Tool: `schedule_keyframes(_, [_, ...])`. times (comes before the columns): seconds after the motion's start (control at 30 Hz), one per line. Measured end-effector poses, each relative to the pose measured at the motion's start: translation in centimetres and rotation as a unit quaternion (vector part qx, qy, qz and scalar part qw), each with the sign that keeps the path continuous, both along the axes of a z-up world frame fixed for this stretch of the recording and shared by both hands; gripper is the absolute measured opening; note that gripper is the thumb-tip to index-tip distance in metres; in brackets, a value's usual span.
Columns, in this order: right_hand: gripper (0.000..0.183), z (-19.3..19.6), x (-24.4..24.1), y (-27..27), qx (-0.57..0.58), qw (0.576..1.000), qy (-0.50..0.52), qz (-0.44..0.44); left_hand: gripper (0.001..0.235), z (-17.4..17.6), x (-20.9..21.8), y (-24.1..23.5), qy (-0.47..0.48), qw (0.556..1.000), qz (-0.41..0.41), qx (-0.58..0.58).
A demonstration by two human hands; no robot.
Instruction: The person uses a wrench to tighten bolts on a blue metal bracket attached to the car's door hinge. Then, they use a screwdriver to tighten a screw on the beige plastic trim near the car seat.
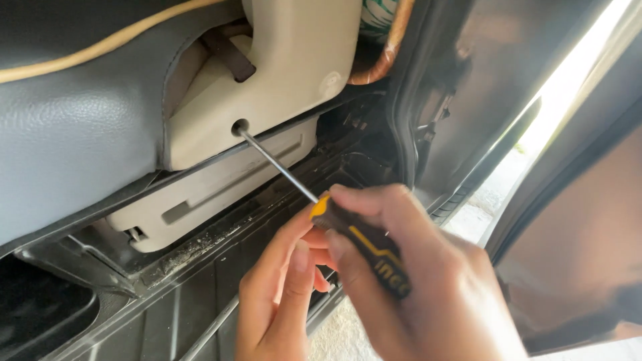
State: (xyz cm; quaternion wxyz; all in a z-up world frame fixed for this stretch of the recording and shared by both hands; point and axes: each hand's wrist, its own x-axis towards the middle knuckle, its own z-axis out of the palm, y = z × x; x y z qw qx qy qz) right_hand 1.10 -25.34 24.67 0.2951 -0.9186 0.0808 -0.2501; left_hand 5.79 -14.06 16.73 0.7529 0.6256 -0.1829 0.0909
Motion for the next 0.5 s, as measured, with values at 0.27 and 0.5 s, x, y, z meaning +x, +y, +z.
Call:
schedule_keyframes(0.27, [0.023, -0.9, -0.1, 1.5, -0.234, 0.942, -0.239, 0.008, 0.057, 0.6, -0.6, -0.1, 0.043, 0.999, 0.024, -0.014])
schedule_keyframes(0.5, [0.019, -1.0, -0.1, 1.9, -0.189, 0.959, -0.212, -0.012, 0.052, 1.1, 0.9, -0.1, 0.033, 0.999, 0.003, 0.004])
